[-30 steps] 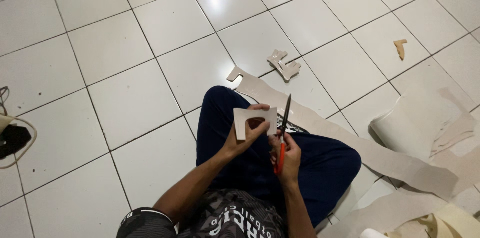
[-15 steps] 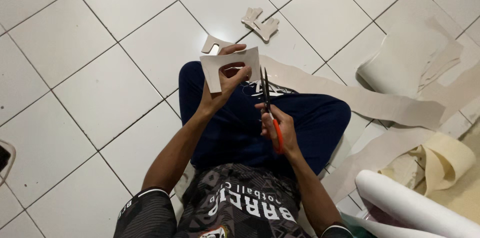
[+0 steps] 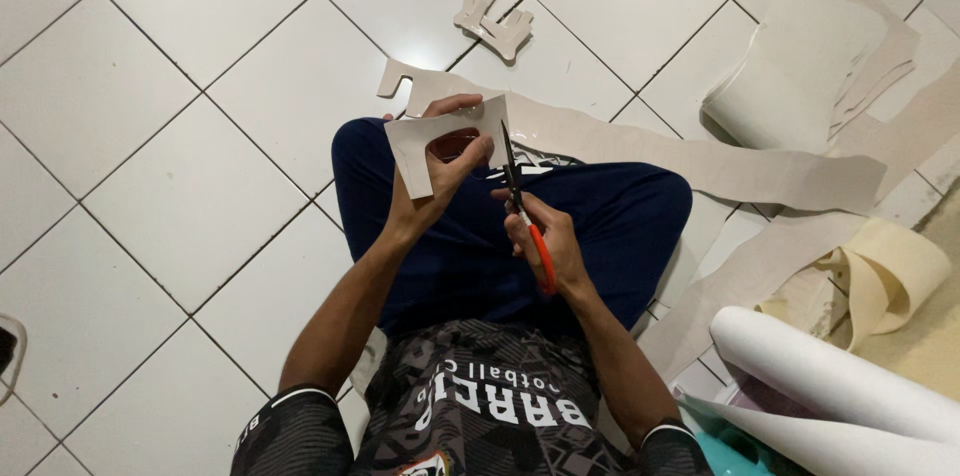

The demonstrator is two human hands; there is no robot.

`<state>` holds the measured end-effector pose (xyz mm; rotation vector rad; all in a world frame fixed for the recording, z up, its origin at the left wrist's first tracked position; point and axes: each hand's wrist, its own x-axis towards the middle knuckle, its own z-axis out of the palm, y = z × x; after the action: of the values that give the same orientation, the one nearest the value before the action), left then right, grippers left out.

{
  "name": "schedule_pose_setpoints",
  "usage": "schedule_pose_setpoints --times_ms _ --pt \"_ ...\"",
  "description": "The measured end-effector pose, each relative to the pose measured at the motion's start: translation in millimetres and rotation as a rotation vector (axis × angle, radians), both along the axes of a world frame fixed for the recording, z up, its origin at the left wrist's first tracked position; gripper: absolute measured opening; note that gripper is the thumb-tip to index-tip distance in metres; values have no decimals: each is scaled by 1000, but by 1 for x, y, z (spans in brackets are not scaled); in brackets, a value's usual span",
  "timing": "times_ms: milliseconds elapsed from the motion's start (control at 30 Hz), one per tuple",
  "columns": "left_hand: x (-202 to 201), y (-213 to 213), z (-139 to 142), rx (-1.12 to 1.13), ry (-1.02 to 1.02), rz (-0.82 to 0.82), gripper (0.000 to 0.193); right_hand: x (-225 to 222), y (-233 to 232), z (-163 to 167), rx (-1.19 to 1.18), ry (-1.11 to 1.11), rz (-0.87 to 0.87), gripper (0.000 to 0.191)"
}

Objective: The person sits on the floor cutting shapes out of thin white foam sheets with scissors, following drawn outlines. They trim curved pieces one at a time, set finished cutouts aside with other completed shapes, and continue cutting more pieces from the remaining foam.

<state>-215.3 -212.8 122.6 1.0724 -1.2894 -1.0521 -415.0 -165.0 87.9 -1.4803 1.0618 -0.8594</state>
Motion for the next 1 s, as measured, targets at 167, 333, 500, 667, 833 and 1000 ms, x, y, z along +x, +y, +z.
schedule_pose_setpoints --times_ms 167,333,500,667,833,1000 --pt "-2 -1 1 5 -30 12 48 -2 0 -1 43 -24 -15 70" --pt "-3 0 2 -4 -15 -13 48 -2 1 -6 115 -65 -74 57" --pt "-4 1 2 69 84 -57 48 -3 4 -7 102 -77 -97 43" --pt "-3 -4 3 71 206 -50 33 -3 3 -1 139 -14 -73 37" --pt "-9 8 4 64 -31 -82 24 -5 -2 1 199 -186 -11 45" --pt "-12 13 4 69 23 -106 24 -7 -5 -1 157 -285 54 47"
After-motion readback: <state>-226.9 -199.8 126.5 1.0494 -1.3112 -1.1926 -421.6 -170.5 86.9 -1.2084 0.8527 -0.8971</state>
